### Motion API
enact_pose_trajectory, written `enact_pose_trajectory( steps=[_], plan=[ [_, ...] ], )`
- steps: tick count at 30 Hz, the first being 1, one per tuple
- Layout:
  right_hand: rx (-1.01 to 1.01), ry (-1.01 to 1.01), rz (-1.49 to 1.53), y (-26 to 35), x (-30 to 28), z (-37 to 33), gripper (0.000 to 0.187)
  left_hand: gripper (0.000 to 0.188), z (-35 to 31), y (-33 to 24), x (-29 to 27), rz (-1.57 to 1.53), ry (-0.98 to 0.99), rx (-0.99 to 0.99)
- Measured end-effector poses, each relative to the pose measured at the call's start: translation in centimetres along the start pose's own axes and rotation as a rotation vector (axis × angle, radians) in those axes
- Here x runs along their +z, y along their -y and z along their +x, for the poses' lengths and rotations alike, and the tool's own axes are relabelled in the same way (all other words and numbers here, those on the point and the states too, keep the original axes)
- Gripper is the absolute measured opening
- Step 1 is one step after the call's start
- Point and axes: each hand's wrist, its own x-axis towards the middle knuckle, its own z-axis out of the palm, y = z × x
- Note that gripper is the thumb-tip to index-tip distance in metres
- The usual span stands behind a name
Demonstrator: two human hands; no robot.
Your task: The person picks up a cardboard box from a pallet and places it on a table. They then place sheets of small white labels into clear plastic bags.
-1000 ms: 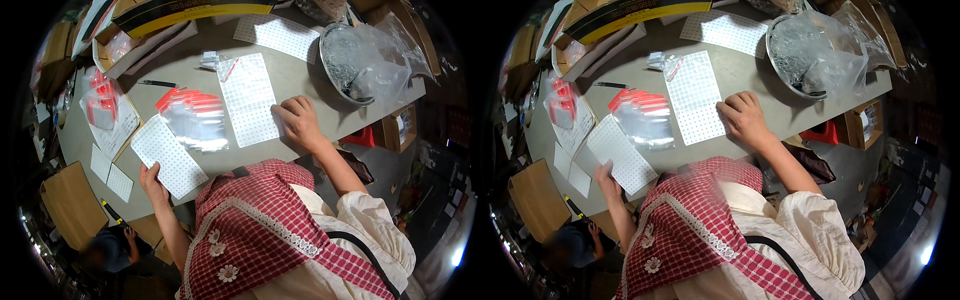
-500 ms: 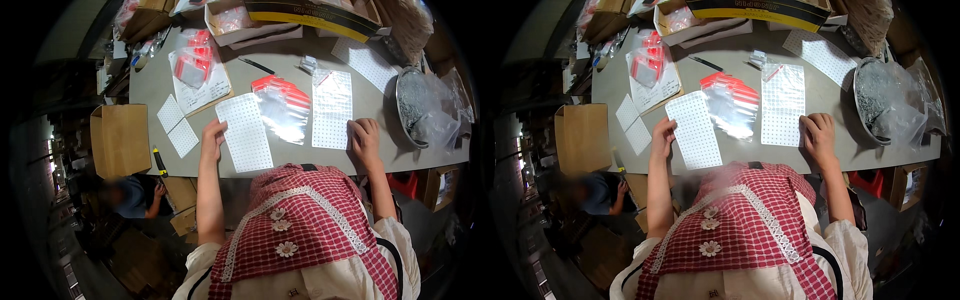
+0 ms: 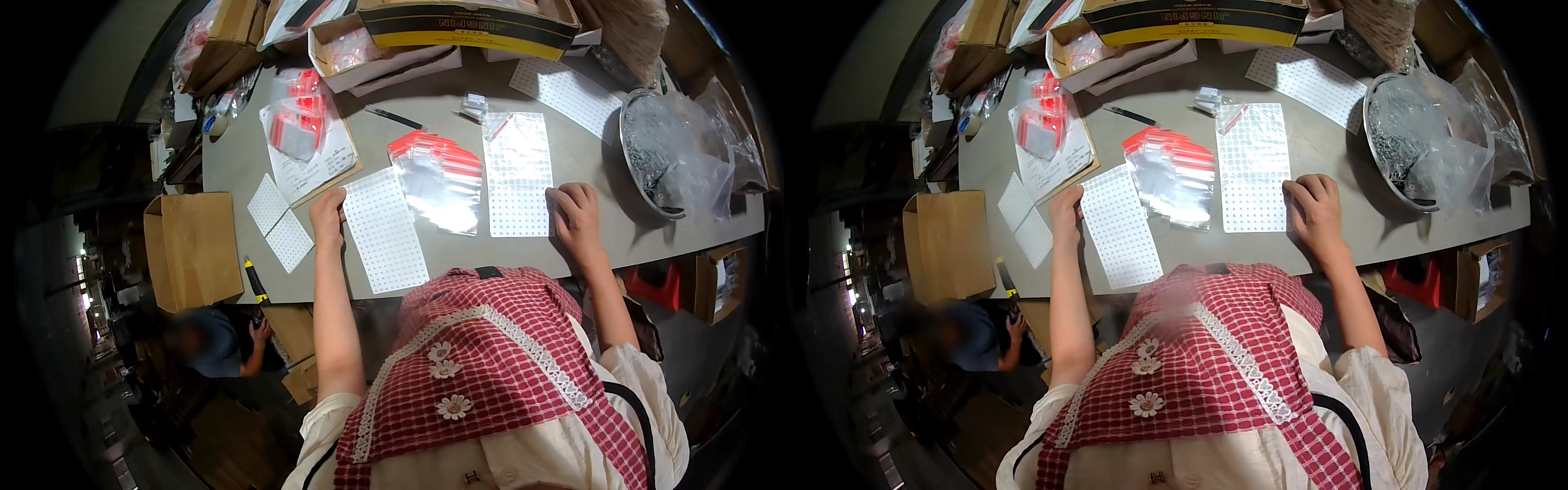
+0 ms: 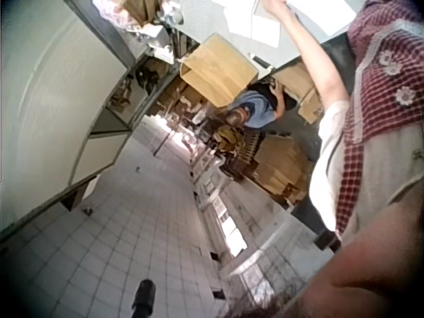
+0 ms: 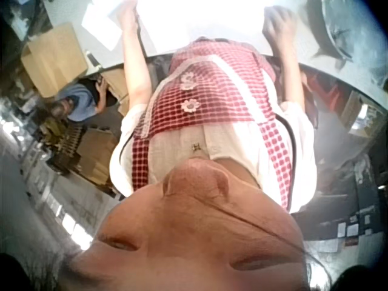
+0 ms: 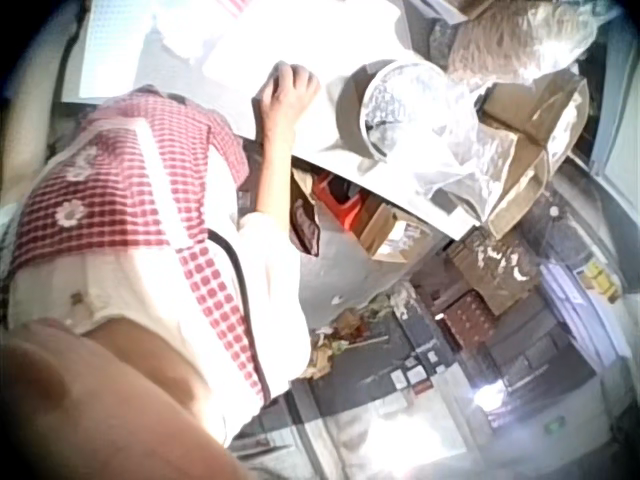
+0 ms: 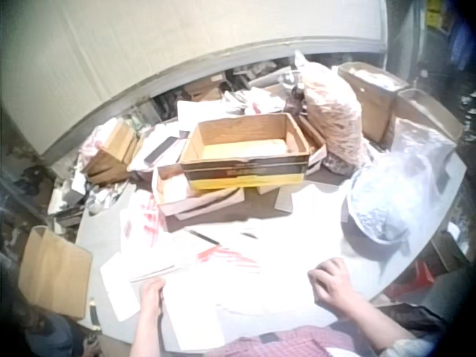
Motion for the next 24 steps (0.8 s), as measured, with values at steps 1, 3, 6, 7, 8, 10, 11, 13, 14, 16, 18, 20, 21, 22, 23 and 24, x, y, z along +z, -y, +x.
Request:
enact_pose_trajectory(
  steps=[1,3,6,7,8,10,11,13,14,16,18,20,21,22,23,24],
  plan=[
    [0.001,-0.002,0.003,0.0,0.1,0.0,0.031,0.013,0.0,0.0,-0.1,0.005,-0.001,-0.003],
    [0.003,-0.005,0.018,-0.2,-0.1,-0.1,0.03,0.014,0.1,0.1,0.3,-0.009,-0.018,-0.011],
    [0.017,-0.013,0.052,0.0,-0.1,0.0,0.028,0.017,1.3,1.4,-0.7,-0.022,-0.059,-0.004],
    [0.021,-0.023,0.049,-0.2,0.0,-0.1,0.027,0.019,0.8,1.1,-0.2,0.026,-0.1,0.025],
    [0.025,-0.027,0.06,-0.1,0.0,0.0,0.025,0.017,0.9,1.2,0.1,-0.036,-0.086,0.047],
    [0.014,-0.022,0.058,-0.2,0.0,0.2,0.023,0.014,-0.1,0.4,0.9,0.028,-0.089,0.101],
    [0.007,-0.031,0.053,-0.4,0.1,0.2,0.023,0.015,-0.6,-0.1,1.5,0.012,-0.103,0.084],
    [-0.001,-0.04,0.051,-0.3,0.0,0.3,0.023,0.015,-0.1,0.5,0.4,-0.086,-0.076,0.047],
    [-0.004,-0.042,0.05,-0.4,0.1,0.4,0.023,0.015,0.6,1.6,-0.7,-0.154,-0.028,0.02],
    [0.008,-0.037,0.042,-0.6,0.1,0.2,0.024,0.014,-0.6,0.2,1.3,-0.114,-0.1,0.074],
    [0.011,-0.035,0.049,-0.7,0.1,0.1,0.025,0.014,-1.1,-0.7,2.2,-0.095,-0.138,0.116],
    [-0.014,-0.032,0.054,-0.8,0.0,0.1,0.027,0.013,-1.2,-0.7,2.4,-0.102,-0.141,0.142],
    [-0.032,-0.029,0.062,-0.8,0.0,0.1,0.027,0.013,-1.3,-0.6,2.3,-0.118,-0.138,0.144],
    [-0.051,-0.026,0.069,-0.8,0.0,0.1,0.028,0.013,-1.4,-0.6,2.3,-0.119,-0.151,0.149],
    [-0.085,-0.02,0.047,-0.7,-0.2,0.1,0.029,0.013,-1.5,-0.5,2.4,-0.119,-0.164,0.153],
    [-0.118,-0.014,0.023,-0.5,-0.4,0.3,0.03,0.013,-1.5,-0.4,2.4,-0.12,-0.175,0.155]
  ],
)
